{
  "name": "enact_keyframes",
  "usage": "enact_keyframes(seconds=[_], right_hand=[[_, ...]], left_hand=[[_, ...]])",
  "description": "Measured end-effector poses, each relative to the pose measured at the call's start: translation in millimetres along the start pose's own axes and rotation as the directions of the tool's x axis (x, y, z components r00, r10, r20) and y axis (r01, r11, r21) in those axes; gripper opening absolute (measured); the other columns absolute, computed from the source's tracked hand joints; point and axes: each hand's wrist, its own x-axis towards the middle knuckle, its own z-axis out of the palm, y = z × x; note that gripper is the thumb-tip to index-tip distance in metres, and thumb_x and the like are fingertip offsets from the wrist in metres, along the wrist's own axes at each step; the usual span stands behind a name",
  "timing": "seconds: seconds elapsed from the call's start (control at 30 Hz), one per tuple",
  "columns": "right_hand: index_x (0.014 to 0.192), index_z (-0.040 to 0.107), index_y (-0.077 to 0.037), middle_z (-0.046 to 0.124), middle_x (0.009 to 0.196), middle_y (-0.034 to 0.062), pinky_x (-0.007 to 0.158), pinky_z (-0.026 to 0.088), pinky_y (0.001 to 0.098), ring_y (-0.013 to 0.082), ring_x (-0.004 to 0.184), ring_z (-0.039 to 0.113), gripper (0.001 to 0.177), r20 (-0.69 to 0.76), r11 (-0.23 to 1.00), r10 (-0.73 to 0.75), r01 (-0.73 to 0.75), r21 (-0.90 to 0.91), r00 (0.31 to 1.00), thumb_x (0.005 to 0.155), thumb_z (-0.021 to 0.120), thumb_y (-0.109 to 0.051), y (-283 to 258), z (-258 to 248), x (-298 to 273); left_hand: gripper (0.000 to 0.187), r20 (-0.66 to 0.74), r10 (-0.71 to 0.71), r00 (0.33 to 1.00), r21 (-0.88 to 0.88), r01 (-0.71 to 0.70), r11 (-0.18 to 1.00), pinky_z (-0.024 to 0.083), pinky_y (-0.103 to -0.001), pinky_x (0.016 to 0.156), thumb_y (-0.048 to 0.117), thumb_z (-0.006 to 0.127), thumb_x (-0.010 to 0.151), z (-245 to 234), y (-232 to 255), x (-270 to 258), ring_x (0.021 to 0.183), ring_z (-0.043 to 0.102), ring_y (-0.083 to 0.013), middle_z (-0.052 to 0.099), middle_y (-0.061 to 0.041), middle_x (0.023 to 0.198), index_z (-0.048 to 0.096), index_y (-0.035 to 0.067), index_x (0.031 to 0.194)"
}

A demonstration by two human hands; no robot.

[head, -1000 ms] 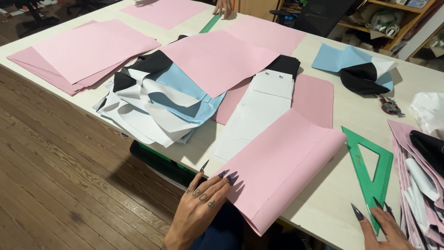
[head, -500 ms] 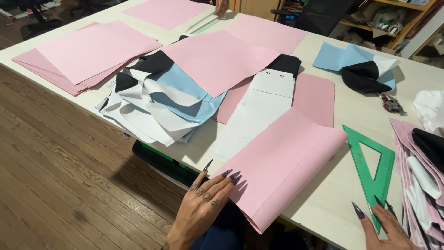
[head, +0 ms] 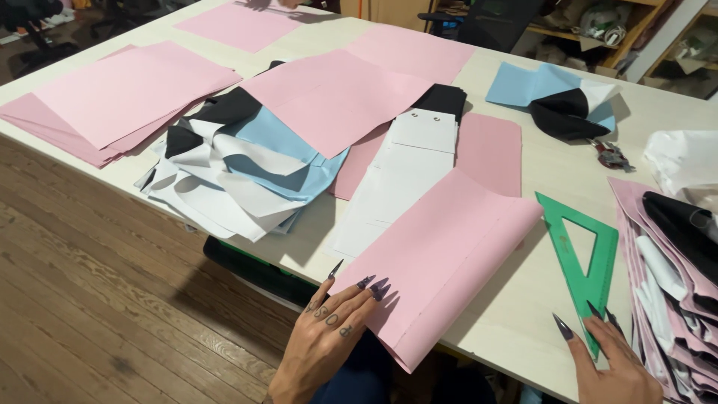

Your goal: The recorder marks a leather piece using a ruler and pen, then threads and prepares a sewing machine to sew parts together.

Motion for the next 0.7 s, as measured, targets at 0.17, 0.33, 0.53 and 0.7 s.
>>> enact_keyframes(seconds=[0.17,0.33,0.53,0.7], right_hand=[[0.113,0.082,0.006,0.08,0.119,0.0175,0.103,0.06,0.0396,0.0295,0.122,0.075,0.034,0.014,0.999,0.054,-0.054,0.008,0.998,0.079,0.084,0.003,-12,-6,2],[0.115,0.082,0.003,0.08,0.12,0.0147,0.1,0.061,0.0399,0.0268,0.122,0.075,0.035,0.058,0.996,0.086,-0.084,-0.027,0.995,0.08,0.084,-0.002,-11,-8,4],[0.117,0.081,0.003,0.08,0.124,0.0139,0.098,0.061,0.0388,0.0249,0.119,0.075,0.036,0.069,0.996,0.087,-0.085,-0.031,0.994,0.082,0.083,-0.004,-10,-8,5],[0.116,0.081,0.002,0.08,0.122,0.0124,0.102,0.06,0.0388,0.0255,0.125,0.074,0.034,0.064,0.997,0.071,-0.07,-0.02,0.995,0.083,0.082,-0.006,-5,-4,2]], left_hand=[[0.017,0.012,0.033,0.999,-0.027,-0.032,0.999,0.046,-0.052,0.112,0.02,0.069,0.094,6,11,8,0.116,0.073,-0.0224,0.081,-0.002,0.115,0.077,0.011,0.106],[0.023,0.004,0.071,0.997,-0.039,-0.071,0.997,0.043,-0.055,0.116,0.017,0.064,0.095,17,11,15,0.122,0.07,-0.0228,0.079,-0.003,0.121,0.076,0.01,0.114],[0.029,0.027,0.123,0.992,-0.04,-0.121,0.992,0.04,-0.056,0.118,0.021,0.058,0.1,25,12,29,0.125,0.068,-0.0241,0.077,-0.004,0.126,0.073,0.012,0.123],[0.03,0.03,0.13,0.991,-0.048,-0.129,0.991,0.039,-0.056,0.118,0.021,0.056,0.101,26,13,28,0.128,0.066,-0.0245,0.076,-0.004,0.129,0.072,0.013,0.125]])
